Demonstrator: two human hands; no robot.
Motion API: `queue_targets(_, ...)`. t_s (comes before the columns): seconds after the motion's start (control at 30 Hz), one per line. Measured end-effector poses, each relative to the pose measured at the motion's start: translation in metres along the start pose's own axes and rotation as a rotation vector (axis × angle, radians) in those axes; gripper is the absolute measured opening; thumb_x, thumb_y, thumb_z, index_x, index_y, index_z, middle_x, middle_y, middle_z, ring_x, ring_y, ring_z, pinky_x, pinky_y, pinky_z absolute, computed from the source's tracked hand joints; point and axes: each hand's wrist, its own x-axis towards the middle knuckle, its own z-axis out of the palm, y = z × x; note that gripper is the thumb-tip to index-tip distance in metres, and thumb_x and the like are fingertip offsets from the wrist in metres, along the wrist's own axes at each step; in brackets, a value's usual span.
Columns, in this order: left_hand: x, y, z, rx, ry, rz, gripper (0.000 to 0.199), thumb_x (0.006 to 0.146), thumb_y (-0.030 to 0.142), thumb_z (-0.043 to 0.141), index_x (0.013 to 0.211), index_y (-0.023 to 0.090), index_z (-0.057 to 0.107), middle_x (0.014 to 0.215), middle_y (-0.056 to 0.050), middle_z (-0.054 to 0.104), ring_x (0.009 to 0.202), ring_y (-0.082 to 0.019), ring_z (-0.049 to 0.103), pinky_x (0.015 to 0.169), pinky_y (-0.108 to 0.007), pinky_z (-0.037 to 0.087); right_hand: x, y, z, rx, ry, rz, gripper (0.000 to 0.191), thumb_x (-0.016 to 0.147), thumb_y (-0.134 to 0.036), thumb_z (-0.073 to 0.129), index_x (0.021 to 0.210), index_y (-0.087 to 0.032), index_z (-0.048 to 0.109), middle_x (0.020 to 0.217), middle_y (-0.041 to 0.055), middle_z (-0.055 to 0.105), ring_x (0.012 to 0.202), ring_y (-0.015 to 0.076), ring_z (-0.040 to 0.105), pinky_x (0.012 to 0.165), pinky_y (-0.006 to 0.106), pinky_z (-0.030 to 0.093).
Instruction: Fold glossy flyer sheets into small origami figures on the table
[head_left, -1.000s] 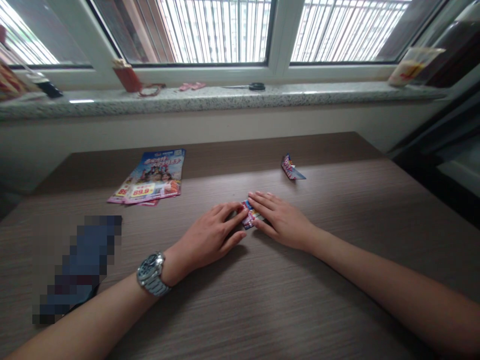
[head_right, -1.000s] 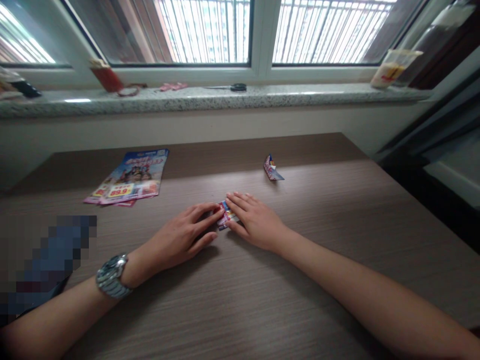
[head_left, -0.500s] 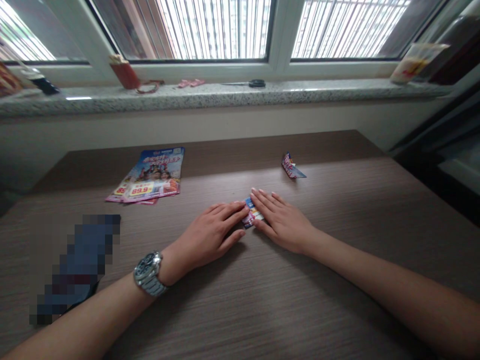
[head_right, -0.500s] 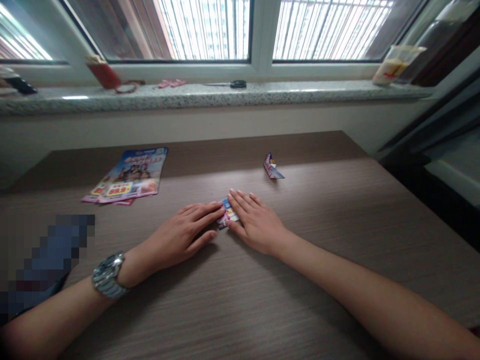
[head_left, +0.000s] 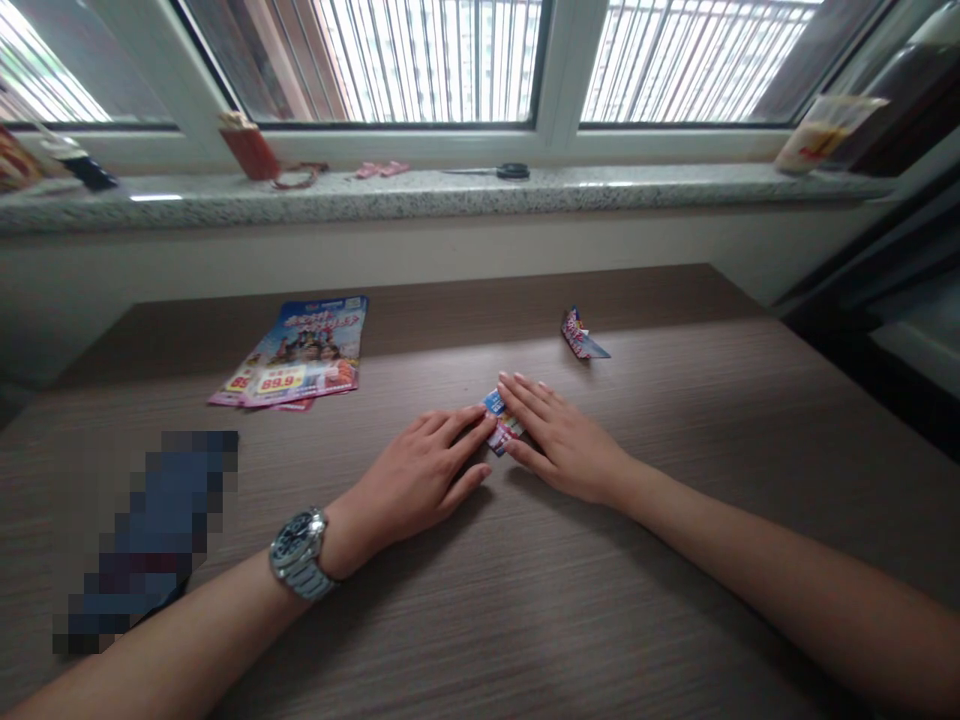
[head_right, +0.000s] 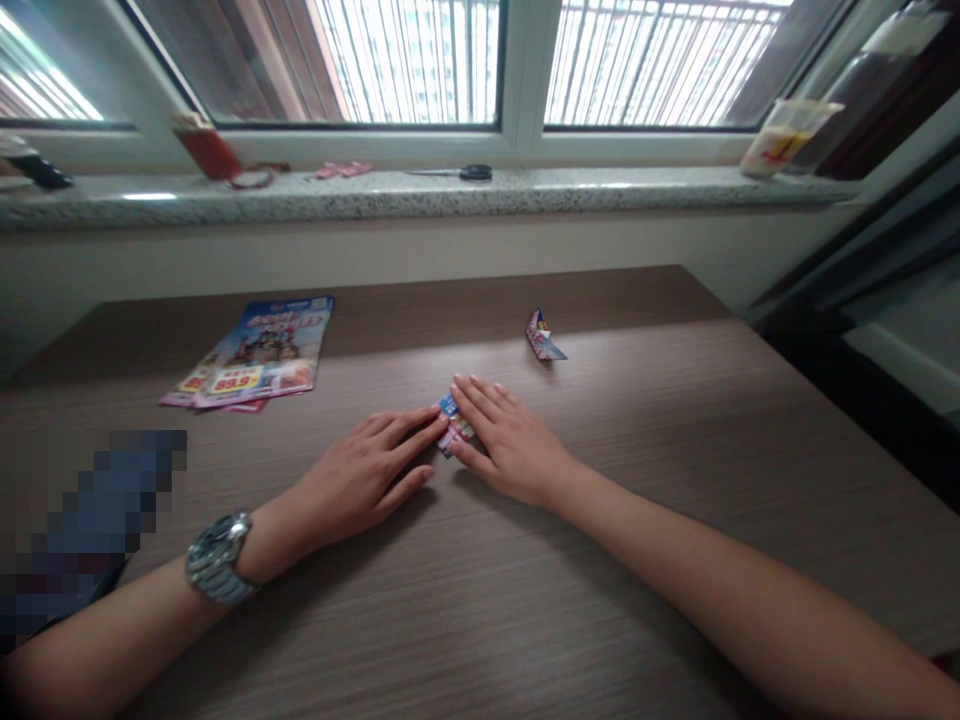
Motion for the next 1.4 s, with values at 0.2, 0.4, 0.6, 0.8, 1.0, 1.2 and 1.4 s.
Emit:
queue_targets(0.2, -0.003, -0.001, -0.008, -0.012, 0.005, 0.082, 0.049, 0.105, 0.043, 0.048, 0.152, 0.027, 0.048, 0.159, -0.013, 0.045, 0.141, -0.033, 0.048, 0.114, -0.052, 0.043, 0.000, -0.004, -0.002, -0.016, -0.083, -0.083, 0.074, 0.105, -0.057, 0.041, 0.163, -0.015, 0.026, 0.168, 0.0140, 0.024, 0.157, 0.0279, 0.023, 0.128, 0.052, 0.025)
queue_targets(0.4, -0.007, -0.006, -0.011, 0.043, -0.044, 0.135, 0.053, 0.105, 0.047, 0.047, 0.155, 0.030, 0.044, 0.161, -0.015, 0.041, 0.143, -0.035, 0.046, 0.116, -0.055, 0.038, -0.001, -0.004, -0.001, -0.020, -0.078, -0.075, 0.073, 0.105, -0.058, 0.040, 0.163, -0.017, 0.026, 0.168, 0.0137, 0.024, 0.157, 0.0273, 0.023, 0.128, 0.051, 0.025)
queue_targets(0.6, -0.006, -0.005, -0.014, 0.097, -0.101, 0.139, 0.053, 0.104, 0.051, 0.047, 0.154, 0.033, 0.045, 0.162, -0.015, 0.039, 0.142, -0.038, 0.046, 0.115, -0.060, 0.036, 0.002, -0.003, -0.004, 0.005, -0.071, -0.040, 0.065, 0.107, -0.055, 0.035, 0.160, -0.017, 0.035, 0.166, 0.0104, 0.034, 0.156, 0.0241, 0.029, 0.128, 0.049, 0.026)
queue_targets(0.8, -0.005, -0.004, -0.016, 0.102, -0.079, 0.140, 0.052, 0.103, 0.050, 0.049, 0.153, 0.034, 0.047, 0.159, -0.014, 0.042, 0.138, -0.037, 0.049, 0.114, -0.058, 0.039, 0.009, -0.003, -0.002, -0.003, -0.028, -0.053, 0.067, 0.106, -0.055, 0.037, 0.163, -0.019, 0.028, 0.167, 0.0091, 0.032, 0.155, 0.0270, 0.030, 0.126, 0.052, 0.028)
queue_targets(1.0, -0.004, -0.004, -0.016, 0.091, -0.093, 0.146, 0.049, 0.104, 0.051, 0.048, 0.146, 0.027, 0.055, 0.158, -0.018, 0.043, 0.143, -0.038, 0.045, 0.117, -0.055, 0.039, 0.014, -0.002, -0.001, -0.022, -0.087, -0.063, 0.068, 0.107, -0.055, 0.032, 0.162, -0.016, 0.029, 0.169, 0.0102, 0.025, 0.157, 0.0259, 0.024, 0.128, 0.051, 0.022)
queue_targets(1.2, -0.008, -0.005, -0.013, 0.118, -0.102, 0.139, 0.055, 0.103, 0.054, 0.048, 0.150, 0.026, 0.050, 0.162, -0.018, 0.038, 0.147, -0.038, 0.042, 0.119, -0.053, 0.039, 0.015, -0.003, -0.002, -0.048, -0.130, -0.015, 0.070, 0.107, -0.058, 0.029, 0.163, -0.015, 0.026, 0.170, 0.0076, 0.021, 0.158, 0.0249, 0.021, 0.130, 0.048, 0.019)
queue_targets(1.4, -0.010, -0.005, -0.010, 0.102, -0.079, 0.150, 0.058, 0.103, 0.053, 0.049, 0.154, 0.026, 0.045, 0.165, -0.017, 0.034, 0.150, -0.036, 0.038, 0.122, -0.051, 0.037, 0.014, -0.005, 0.000, -0.063, -0.112, 0.019, 0.069, 0.107, -0.057, 0.025, 0.163, -0.018, 0.026, 0.170, 0.0062, 0.021, 0.158, 0.0247, 0.021, 0.129, 0.049, 0.021)
